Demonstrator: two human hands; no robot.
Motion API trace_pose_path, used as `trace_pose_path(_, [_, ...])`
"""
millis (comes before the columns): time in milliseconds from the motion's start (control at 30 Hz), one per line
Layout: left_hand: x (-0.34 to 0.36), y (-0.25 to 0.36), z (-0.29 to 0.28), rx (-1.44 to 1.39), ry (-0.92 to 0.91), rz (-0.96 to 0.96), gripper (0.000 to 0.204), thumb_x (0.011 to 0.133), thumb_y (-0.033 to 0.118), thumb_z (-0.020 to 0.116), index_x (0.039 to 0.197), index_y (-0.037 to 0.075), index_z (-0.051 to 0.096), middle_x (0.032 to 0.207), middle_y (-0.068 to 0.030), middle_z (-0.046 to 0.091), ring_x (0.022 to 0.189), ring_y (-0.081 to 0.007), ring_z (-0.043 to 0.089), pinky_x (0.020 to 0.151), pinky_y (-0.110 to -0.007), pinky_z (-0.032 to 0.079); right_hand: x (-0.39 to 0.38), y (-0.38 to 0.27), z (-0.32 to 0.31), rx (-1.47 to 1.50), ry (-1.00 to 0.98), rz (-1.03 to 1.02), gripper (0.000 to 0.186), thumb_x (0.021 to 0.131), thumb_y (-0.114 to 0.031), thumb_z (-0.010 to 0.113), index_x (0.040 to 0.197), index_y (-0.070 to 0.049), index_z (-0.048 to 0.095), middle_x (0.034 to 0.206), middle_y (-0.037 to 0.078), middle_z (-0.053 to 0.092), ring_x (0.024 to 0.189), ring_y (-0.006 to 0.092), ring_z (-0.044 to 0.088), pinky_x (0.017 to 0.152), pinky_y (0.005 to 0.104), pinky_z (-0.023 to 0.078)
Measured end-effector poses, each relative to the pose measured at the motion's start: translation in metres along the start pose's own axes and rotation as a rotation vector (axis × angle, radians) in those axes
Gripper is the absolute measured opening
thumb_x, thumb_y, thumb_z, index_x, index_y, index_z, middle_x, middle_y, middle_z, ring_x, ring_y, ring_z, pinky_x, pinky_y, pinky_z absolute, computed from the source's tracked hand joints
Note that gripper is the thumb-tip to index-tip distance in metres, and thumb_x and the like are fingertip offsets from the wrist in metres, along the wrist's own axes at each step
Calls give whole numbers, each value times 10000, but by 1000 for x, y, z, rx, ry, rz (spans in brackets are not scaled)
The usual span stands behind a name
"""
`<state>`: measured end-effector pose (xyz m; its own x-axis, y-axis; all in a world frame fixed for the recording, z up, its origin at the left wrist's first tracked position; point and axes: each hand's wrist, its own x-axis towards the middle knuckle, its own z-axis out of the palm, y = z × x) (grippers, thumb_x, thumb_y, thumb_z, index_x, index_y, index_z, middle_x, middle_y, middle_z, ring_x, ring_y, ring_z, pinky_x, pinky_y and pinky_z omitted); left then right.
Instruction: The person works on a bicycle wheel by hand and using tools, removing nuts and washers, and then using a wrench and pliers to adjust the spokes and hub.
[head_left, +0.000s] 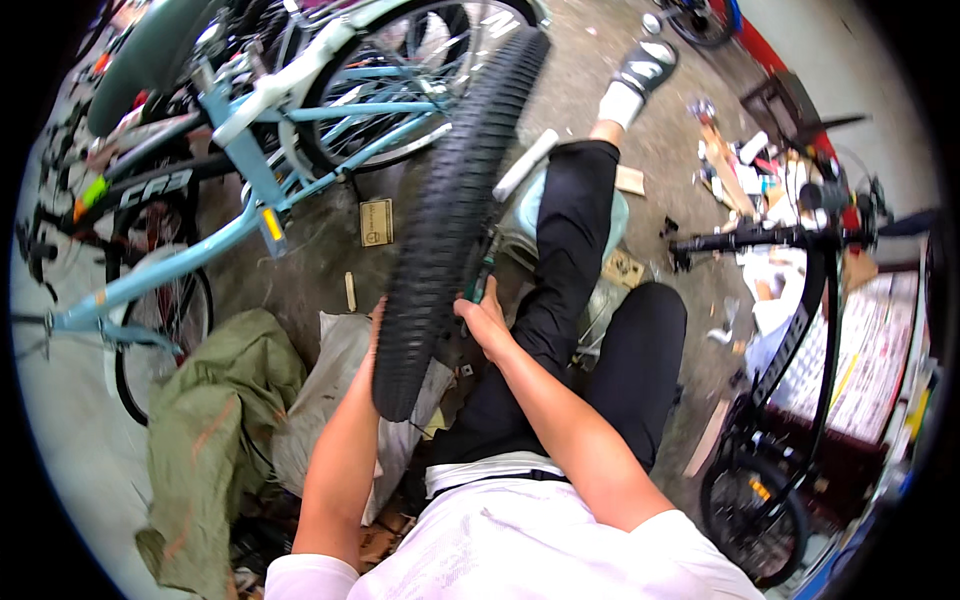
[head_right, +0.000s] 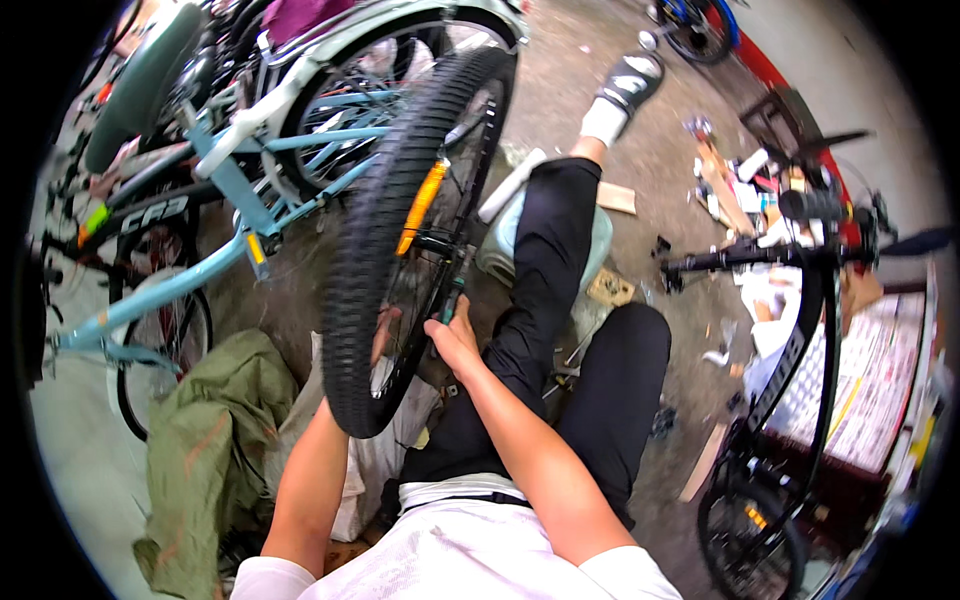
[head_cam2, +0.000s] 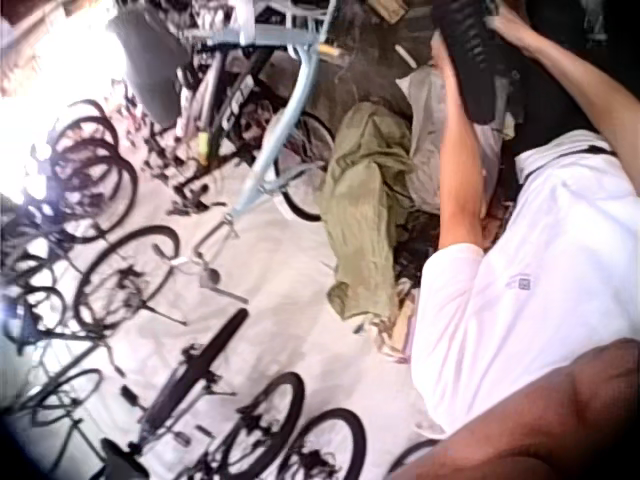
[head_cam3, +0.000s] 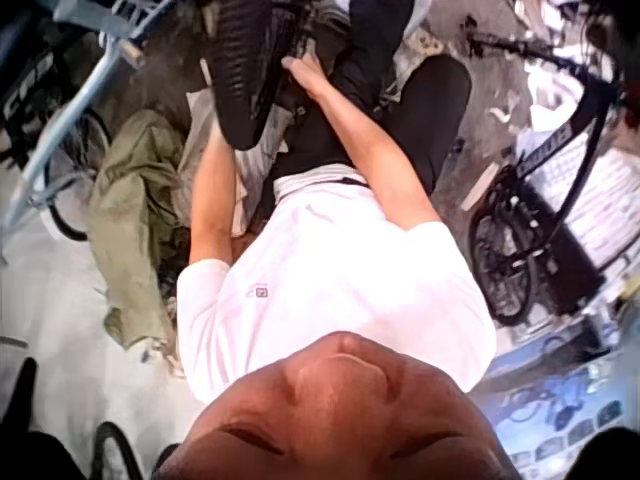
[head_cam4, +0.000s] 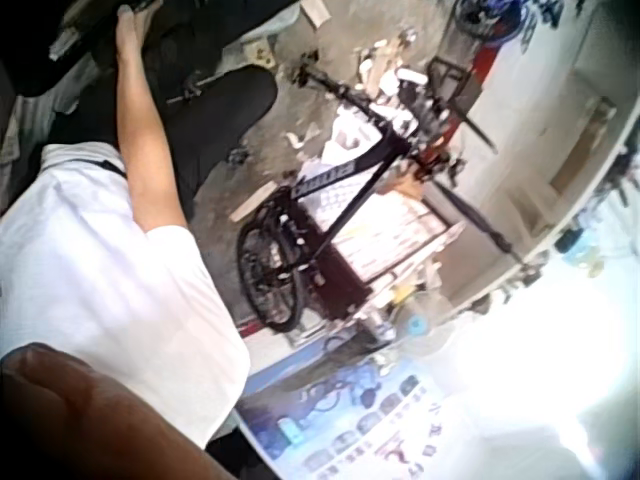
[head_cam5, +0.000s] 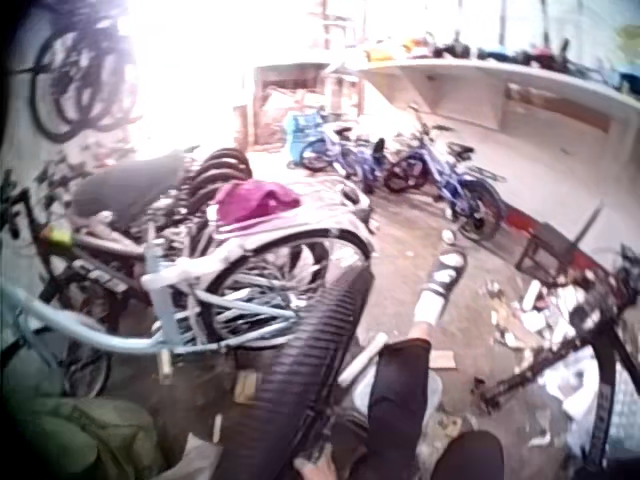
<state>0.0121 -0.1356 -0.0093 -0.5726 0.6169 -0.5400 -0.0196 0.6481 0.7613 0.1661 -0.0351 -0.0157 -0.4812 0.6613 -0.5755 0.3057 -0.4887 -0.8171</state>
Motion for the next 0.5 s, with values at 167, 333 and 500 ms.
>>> trace_pose_path(167, [0, 13, 1, -146, -56, 3, 553, 1025, 474, 357, 1142, 40, 678, 1049, -184, 654, 1055, -391, 571, 883, -458, 443, -8, -15, -16, 230, -59, 7, 728, 773, -162, 642, 1418, -33, 330, 1085, 140, 573, 960, 269, 604, 885, 381, 494])
trace_pose_path(333, [-9, 4, -1, -173, -48, -1, 541, 1031, 473, 363, 1154, 44, 669, 1001, -157, 635, 995, -358, 557, 840, -436, 436, -4, 3, -14, 58, 0, -67, 748, 773, -154, 649, 1426, -1, 318, 1159, 190, 578, 974, 291, 618, 883, 382, 503])
trace_pose_path(500, [-14, -1, 4, -178, -58, 8, 530, 1038, 472, 370, 1167, 48, 659, 952, -130, 616, 935, -326, 543, 798, -415, 429, -9, -5, -16, 11, -26, -25, 791, 777, -147, 647, 1462, 25, 291, 1162, 200, 610, 1000, 266, 627, 896, 348, 481])
